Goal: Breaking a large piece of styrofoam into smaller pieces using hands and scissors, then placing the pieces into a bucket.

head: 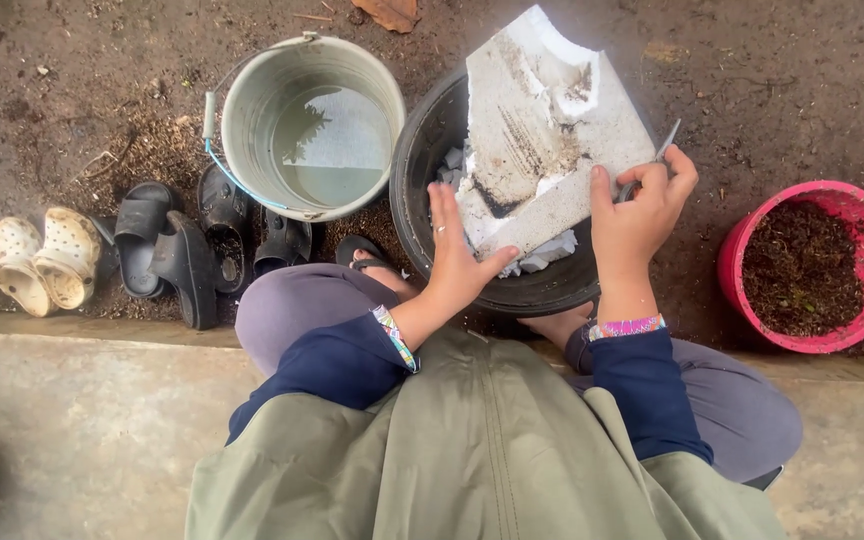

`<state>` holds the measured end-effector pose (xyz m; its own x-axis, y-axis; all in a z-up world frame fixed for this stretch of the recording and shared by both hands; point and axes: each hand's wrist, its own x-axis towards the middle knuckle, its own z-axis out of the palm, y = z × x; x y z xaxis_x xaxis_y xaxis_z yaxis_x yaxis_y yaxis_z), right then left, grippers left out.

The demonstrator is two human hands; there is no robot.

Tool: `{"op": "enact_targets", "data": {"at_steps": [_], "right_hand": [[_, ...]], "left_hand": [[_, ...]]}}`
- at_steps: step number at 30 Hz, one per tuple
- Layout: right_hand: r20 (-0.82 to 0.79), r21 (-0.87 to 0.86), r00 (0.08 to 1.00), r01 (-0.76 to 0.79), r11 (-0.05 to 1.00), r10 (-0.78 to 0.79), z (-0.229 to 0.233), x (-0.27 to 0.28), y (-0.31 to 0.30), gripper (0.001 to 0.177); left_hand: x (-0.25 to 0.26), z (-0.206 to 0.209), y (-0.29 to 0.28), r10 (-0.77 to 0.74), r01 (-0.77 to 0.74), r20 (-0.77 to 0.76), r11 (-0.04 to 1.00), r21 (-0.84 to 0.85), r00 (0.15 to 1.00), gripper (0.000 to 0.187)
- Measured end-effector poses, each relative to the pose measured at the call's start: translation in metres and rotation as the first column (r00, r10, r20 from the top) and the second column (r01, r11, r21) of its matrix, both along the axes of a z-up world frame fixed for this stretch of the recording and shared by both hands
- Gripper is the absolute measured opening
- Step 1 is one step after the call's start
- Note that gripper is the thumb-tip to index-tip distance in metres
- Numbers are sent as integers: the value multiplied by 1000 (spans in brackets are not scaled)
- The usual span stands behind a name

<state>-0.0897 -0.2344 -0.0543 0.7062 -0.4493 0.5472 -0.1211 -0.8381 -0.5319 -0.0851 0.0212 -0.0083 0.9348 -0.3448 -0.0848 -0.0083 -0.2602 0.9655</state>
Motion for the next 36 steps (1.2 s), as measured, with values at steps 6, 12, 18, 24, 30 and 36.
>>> {"op": "enact_targets", "data": {"at_steps": [6,12,18,24,30,36], "right_hand": [[64,48,997,-46,998,42,-3,-3,6,35],[136,172,986,-116,978,93,16,-12,-1,18],[168,488,933,-359,796,318,111,-55,25,17],[62,556,870,-437,707,489,134,-63,63,12],[-223,373,832,-408,833,507,127,-51,60,5],[-345,427,832,-273,862,435,127,-50,60,6]], "left_hand": [[-1,-24,-4,-460,270,259,800,536,849,130],[12,-50,-2,-395,99,423,815,571,816,97],[39,0,15,-280,51,502,905,422,818,79],[46,4,10,-326,26,545,874,486,773,78],[17,-15,-4,-470,-8,536,747,665,701,83],[17,-13,-1,-527,38,464,690,723,712,94]]}}
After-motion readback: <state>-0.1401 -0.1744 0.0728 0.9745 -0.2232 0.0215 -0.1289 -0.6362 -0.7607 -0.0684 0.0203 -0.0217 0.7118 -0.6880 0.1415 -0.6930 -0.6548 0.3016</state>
